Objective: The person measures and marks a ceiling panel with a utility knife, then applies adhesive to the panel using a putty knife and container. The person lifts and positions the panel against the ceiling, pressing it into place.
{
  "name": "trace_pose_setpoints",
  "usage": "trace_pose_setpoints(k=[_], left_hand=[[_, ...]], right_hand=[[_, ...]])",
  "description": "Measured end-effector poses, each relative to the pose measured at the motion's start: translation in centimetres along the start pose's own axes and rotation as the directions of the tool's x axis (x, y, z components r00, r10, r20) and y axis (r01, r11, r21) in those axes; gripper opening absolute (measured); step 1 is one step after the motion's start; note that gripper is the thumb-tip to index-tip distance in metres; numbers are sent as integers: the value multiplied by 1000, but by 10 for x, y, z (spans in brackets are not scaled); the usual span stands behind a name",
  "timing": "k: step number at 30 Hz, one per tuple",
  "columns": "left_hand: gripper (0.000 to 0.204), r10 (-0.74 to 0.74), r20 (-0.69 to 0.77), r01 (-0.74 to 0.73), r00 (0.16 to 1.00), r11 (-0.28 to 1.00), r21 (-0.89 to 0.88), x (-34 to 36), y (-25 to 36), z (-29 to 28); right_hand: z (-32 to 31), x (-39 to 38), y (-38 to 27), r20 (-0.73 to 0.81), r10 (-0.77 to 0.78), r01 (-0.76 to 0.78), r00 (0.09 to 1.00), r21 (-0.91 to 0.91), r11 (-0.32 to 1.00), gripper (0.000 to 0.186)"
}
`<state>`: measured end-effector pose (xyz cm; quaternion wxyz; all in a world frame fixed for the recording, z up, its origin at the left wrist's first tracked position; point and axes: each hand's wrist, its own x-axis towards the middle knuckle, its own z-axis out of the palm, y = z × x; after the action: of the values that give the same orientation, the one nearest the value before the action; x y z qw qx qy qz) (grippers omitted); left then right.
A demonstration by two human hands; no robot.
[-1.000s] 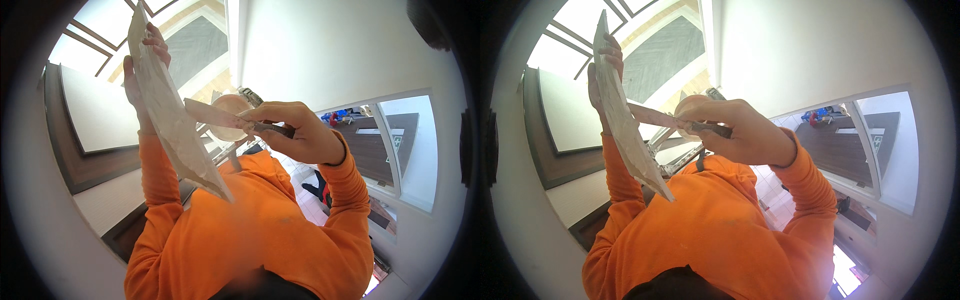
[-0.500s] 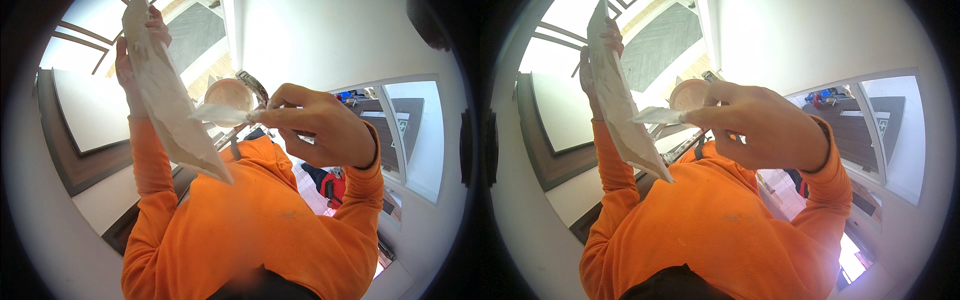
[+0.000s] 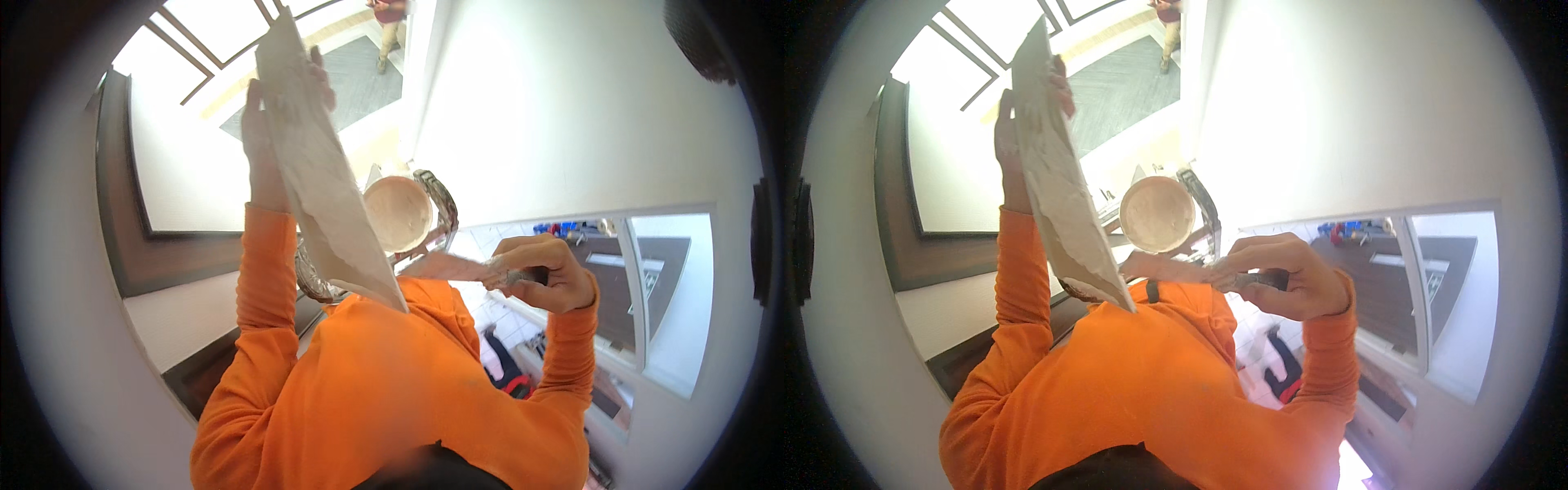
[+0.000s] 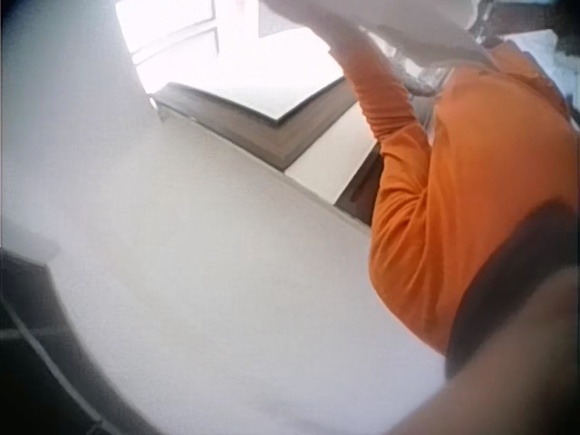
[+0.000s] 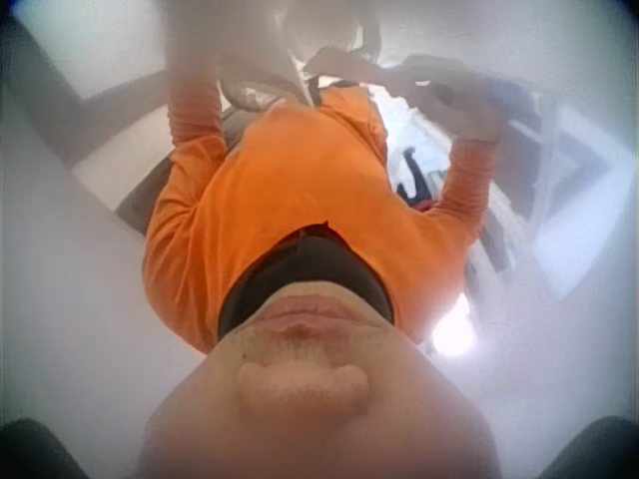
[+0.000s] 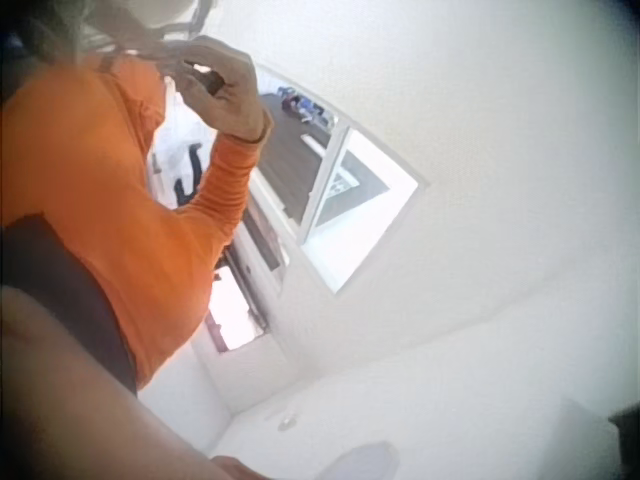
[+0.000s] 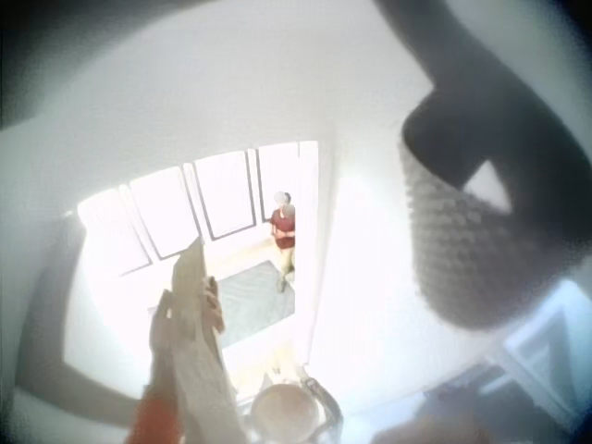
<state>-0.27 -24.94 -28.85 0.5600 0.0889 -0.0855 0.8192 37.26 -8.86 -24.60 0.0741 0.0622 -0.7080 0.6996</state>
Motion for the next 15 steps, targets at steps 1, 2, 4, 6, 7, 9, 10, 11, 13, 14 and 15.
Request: trace_pose_setpoints(k=[1, 2, 4, 6, 7, 9, 10, 11, 13, 14, 15], left_hand=[[66, 11, 42, -14, 999, 997, 77, -1, -1, -7], [67, 19, 82, -32, 996, 987, 154, -1, -1, -13], [70, 19, 127, -52, 992, 965, 256, -2, -8, -21], [71, -37, 142, -13, 989, 941, 339, -1, -12, -26], [72, 3, 64, -27, 998, 921, 389, -1, -21, -20], [72, 92, -90, -38, 992, 876, 481, -2, -39, -7], [73, 101, -104, -40, 989, 881, 472, -2, -42, -4], [73, 107, -119, -41, 987, 886, 462, 0, -44, -1], [73, 126, -119, -58, 985, 886, 459, -3, -38, 1], [74, 129, -101, -67, 986, 882, 467, -3, -33, 1], [74, 140, -85, -83, 986, 875, 477, -5, -27, 1]], right_hand=[[0, 4, 2, -35, 28, -29, 999, -45, 999, 42], [2, 12, 2, -72, 52, -59, 996, -90, 994, 42], [7, 33, 12, -146, -36, -1, 989, -248, 969, 42], [16, 61, 30, -182, -263, 151, 947, -469, 870, 44], [17, 72, 37, -180, -290, 163, 940, -509, 845, 45], [14, 93, 49, -176, -338, 177, 925, -586, 791, 47], [13, 101, 55, -155, -344, 186, 926, -604, 775, 49], [12, 108, 62, -136, -349, 195, 927, -622, 759, 50], [12, 115, 70, -114, -329, 193, 937, -618, 762, 53], [9, 113, 69, -106, -325, 188, 940, -633, 751, 53], [5, 111, 68, -91, -320, 189, 943, -644, 741, 52]])
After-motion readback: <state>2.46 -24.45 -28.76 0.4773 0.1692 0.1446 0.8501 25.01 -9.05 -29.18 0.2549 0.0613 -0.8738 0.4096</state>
